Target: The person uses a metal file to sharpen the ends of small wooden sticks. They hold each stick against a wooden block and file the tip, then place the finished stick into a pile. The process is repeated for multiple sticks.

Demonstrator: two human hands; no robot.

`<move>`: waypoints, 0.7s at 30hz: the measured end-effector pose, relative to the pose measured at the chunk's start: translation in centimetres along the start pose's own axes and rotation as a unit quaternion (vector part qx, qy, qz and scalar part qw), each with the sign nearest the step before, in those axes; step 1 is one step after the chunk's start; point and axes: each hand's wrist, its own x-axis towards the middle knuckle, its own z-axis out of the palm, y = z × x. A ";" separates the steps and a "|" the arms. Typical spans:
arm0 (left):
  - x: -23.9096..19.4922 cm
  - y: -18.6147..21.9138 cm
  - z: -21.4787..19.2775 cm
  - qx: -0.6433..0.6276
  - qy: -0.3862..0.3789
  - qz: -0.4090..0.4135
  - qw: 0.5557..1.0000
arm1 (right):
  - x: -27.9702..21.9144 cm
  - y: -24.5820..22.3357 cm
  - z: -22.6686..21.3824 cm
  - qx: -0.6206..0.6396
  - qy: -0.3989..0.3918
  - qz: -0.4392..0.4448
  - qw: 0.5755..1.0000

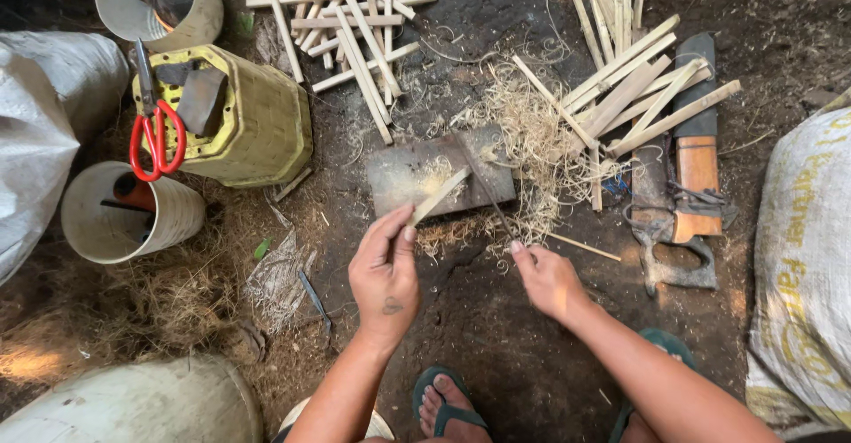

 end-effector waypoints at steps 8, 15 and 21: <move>-0.7 -0.4 -0.1 -0.006 -0.027 -0.011 1.000 | -5.2 -4.7 -1.3 0.080 -0.025 -0.098 0.992; -1.3 -0.6 -0.1 0.018 -0.024 0.046 0.998 | -4.9 -6.3 -2.3 0.070 -0.037 -0.189 0.979; -1.3 -0.9 -0.1 0.027 -0.003 0.026 0.999 | -4.4 -5.7 -2.1 0.008 -0.040 -0.099 0.994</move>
